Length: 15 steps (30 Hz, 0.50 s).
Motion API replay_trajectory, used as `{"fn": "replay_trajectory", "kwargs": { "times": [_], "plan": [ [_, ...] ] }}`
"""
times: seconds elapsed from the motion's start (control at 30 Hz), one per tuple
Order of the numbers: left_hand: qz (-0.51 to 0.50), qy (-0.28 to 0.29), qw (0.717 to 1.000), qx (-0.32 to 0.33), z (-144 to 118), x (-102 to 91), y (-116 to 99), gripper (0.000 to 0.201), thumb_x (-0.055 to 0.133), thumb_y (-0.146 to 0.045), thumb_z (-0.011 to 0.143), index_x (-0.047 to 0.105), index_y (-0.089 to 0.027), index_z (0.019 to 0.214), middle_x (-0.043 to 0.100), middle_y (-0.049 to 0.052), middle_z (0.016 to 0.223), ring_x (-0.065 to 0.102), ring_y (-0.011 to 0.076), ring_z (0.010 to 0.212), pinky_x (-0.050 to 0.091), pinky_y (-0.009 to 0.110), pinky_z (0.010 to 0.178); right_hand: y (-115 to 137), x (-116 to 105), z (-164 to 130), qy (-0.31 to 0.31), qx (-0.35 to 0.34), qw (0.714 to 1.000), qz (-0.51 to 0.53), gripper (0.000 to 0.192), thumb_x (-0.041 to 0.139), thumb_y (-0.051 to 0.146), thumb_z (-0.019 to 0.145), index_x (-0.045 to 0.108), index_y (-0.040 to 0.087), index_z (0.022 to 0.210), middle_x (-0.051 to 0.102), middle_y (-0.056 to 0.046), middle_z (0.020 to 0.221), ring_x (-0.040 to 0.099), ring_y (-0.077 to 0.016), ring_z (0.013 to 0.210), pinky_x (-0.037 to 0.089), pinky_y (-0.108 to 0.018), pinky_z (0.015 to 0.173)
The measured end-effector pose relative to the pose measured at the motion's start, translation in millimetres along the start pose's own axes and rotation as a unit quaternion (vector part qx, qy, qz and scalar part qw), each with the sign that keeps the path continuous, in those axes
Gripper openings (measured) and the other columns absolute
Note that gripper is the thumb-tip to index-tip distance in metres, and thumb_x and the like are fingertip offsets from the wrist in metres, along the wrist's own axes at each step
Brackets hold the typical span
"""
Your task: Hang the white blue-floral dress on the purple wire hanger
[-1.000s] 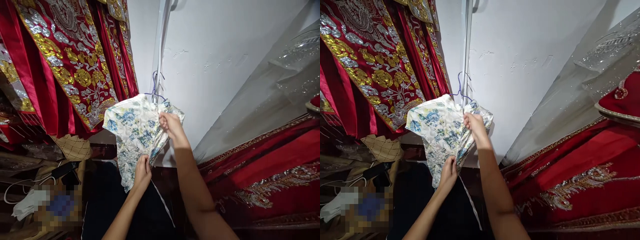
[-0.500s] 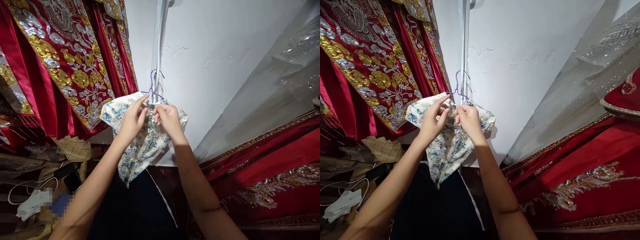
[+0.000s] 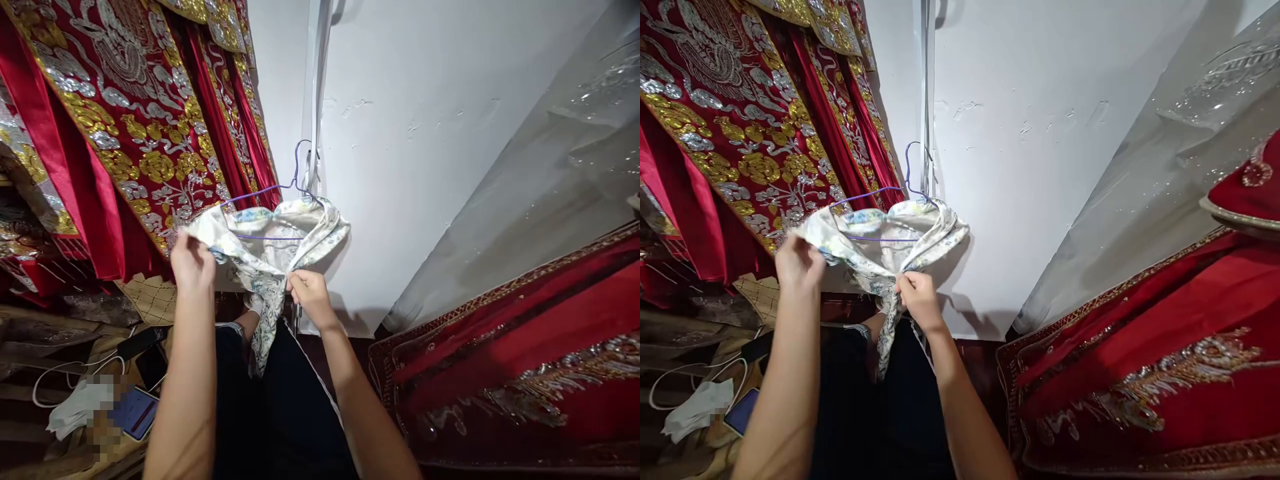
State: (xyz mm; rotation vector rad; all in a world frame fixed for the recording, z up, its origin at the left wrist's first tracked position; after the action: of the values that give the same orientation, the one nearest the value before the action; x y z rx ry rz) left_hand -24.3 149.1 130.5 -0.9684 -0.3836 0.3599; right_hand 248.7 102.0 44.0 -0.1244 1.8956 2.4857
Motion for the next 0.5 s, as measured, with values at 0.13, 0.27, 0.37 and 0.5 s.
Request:
{"fn": "replay_trajectory", "kwargs": {
  "times": [0.13, 0.27, 0.37, 0.5],
  "plan": [
    [-0.019, 0.016, 0.996, -0.09, -73.6, -4.2, 71.5, 0.042, 0.031, -0.054, 0.099, 0.051, -0.023, 0.08, 0.065, 0.006, 0.072, 0.065, 0.0197, 0.076, 0.056, 0.042, 0.074, -15.7, 1.6, -29.4, -0.043, 0.049, 0.992, 0.104, 0.034, 0.053, 0.041, 0.087, 0.057, 0.021, 0.061, 0.046, 0.005, 0.04, 0.038, -0.0109, 0.039, 0.031, -0.025, 0.044],
    [-0.033, 0.024, 0.989, -0.142, -140.5, 10.3, 103.5, 0.039, 0.045, -0.058, 0.093, 0.06, -0.023, 0.085, 0.07, 0.009, 0.078, 0.07, 0.0256, 0.081, 0.057, 0.045, 0.074, -26.6, -13.5, -49.3, -0.065, 0.061, 0.989, 0.114, 0.036, 0.055, 0.045, 0.089, 0.058, 0.021, 0.062, 0.045, 0.004, 0.042, 0.038, -0.0116, 0.041, 0.029, -0.026, 0.046],
    [-0.062, 0.026, 0.985, -0.16, -155.9, 17.8, 93.5, 0.039, 0.05, -0.058, 0.09, 0.061, -0.02, 0.092, 0.071, 0.01, 0.088, 0.07, 0.0256, 0.085, 0.057, 0.042, 0.076, -28.7, -26.3, -53.6, -0.051, 0.072, 0.993, 0.077, 0.039, 0.057, 0.044, 0.088, 0.053, 0.022, 0.055, 0.036, 0.006, 0.041, 0.032, -0.0111, 0.041, 0.028, -0.027, 0.046],
    [-0.201, 0.1, 0.96, -0.17, -159.8, 42.8, 44.3, 0.031, 0.058, -0.051, 0.089, 0.057, -0.02, 0.094, 0.068, 0.006, 0.099, 0.066, 0.0187, 0.086, 0.055, 0.032, 0.078, -17.1, -46.6, -53.8, -0.118, 0.024, 0.993, 0.014, 0.037, 0.051, 0.05, 0.091, 0.06, 0.023, 0.067, 0.049, 0.001, 0.056, 0.047, -0.0166, 0.055, 0.04, -0.029, 0.056]
  ]
}}
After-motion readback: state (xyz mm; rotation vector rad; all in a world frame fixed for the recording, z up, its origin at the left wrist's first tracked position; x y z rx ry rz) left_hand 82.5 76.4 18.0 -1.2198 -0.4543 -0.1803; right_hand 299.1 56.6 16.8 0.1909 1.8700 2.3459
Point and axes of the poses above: each hand's wrist, its own z-axis towards the middle knuckle, its own x-axis out of the palm, y = z × x, the point moved 10 cm from there along z, towards the middle knuckle
